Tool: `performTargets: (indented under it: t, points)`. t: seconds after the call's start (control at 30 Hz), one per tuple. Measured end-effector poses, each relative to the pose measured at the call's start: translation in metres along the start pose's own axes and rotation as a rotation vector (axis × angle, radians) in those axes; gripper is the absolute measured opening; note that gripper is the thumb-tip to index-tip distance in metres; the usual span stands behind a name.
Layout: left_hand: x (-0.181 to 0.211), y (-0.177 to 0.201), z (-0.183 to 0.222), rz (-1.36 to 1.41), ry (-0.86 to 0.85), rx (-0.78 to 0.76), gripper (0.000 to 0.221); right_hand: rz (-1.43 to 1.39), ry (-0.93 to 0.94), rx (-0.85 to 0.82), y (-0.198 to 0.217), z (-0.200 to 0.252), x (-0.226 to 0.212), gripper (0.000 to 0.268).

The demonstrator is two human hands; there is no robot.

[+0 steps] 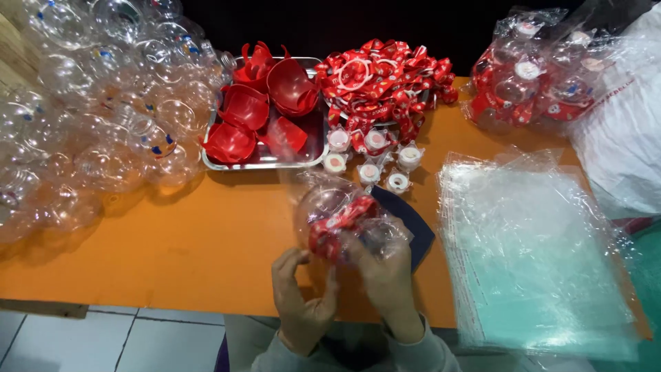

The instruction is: The person wipes a red plastic bottle cap with a dark cloth, then places it into a clear plastic bottle. They attach a red and white strap to the bottle neck, wrap it around, and secure it. The person then places the bottle into a clear plastic bag, screws on a white cap, and sets the finished unit aside.

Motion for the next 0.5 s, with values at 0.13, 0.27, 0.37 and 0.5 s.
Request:
performTargets:
  t: [0.13, 0.27, 0.37, 0.5]
  points:
    - [-0.004, -0.003, -0.002, -0.032, 0.024, 0.011, 0.039, -0.3, -0.324, 0.079, -0.008, -0.004, 0.015, 0.063]
    - [0.001, 0.0, -0.019, -0.051, -0.001, -0.029, 0.022, -0.526, -0.353, 0.069, -0.006, 0.002, 0.05, 0.04]
    - [0.009, 0.002, -0.027, -0.025, -0.036, -0.123, 0.008, -0.598, -0.436, 0.1, -0.014, 0.004, 0.033, 0.043]
    - [0.015, 0.0, -0.025, 0.05, -0.06, -0.222, 0.01, -0.728, -0.432, 0.118, -0.022, 0.007, 0.033, 0.048]
Point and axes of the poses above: each hand's wrist, its own z-axis away from the middle knuckle, its own y-axis out of the back of the hand, x = y × z, the point moved 1 cm from there along -z, towards the middle knuckle, and after that the axes turned 2 degrees about y, right-handed, at the moved point
